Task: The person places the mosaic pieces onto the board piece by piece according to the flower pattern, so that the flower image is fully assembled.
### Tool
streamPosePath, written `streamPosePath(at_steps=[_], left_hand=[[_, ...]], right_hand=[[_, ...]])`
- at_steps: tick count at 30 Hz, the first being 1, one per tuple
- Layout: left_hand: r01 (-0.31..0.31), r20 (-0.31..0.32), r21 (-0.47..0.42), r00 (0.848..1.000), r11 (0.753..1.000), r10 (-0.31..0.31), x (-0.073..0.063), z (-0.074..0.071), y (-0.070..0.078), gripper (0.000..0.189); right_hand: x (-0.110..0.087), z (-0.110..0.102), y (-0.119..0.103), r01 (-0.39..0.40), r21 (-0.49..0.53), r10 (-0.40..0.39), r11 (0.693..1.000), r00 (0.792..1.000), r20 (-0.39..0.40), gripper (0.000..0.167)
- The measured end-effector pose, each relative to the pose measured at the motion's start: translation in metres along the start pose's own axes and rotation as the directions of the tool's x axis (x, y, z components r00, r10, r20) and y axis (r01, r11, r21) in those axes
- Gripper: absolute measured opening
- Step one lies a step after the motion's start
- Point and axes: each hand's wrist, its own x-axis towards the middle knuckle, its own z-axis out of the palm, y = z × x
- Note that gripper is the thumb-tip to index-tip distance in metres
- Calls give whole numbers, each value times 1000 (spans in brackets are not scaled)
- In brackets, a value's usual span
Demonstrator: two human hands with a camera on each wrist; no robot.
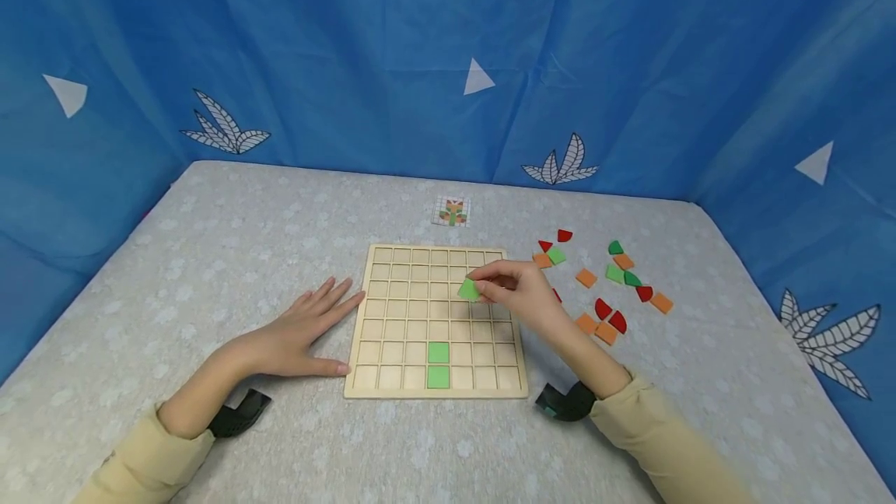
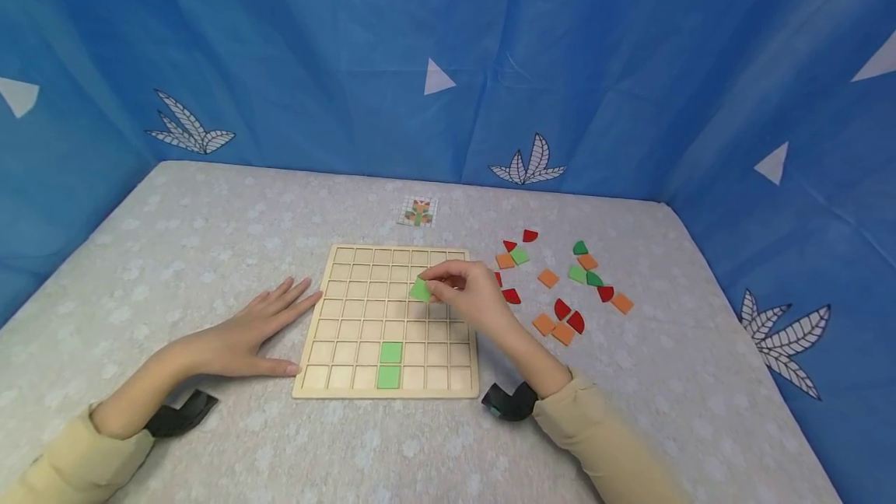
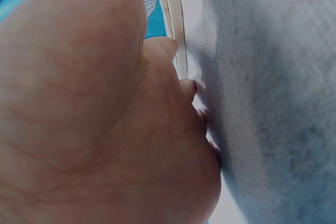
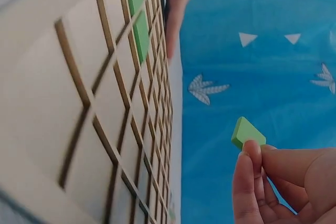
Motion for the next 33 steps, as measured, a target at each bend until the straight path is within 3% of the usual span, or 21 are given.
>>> streamPosePath(at_steps=[9,17,24,30,33], left_hand=[[11,10,9,1000,1000,-11,1,0,0,100],[12,8,12,1000,1000,-12,1,-2,0,100],[19,9,15,1000,1000,-19,1,-2,-1,101],[19,12,18,1000,1000,-19,2,-2,-1,101],[19,12,18,1000,1000,-19,2,-1,-1,101]], right_hand=[[-4,29,10,-71,91,62,993,993,98,15],[-2,41,13,-117,104,104,988,988,118,11],[1,43,28,0,-36,5,999,993,117,9],[0,46,26,93,-174,-71,980,989,128,7],[-1,46,25,104,-203,-78,974,988,134,6]])
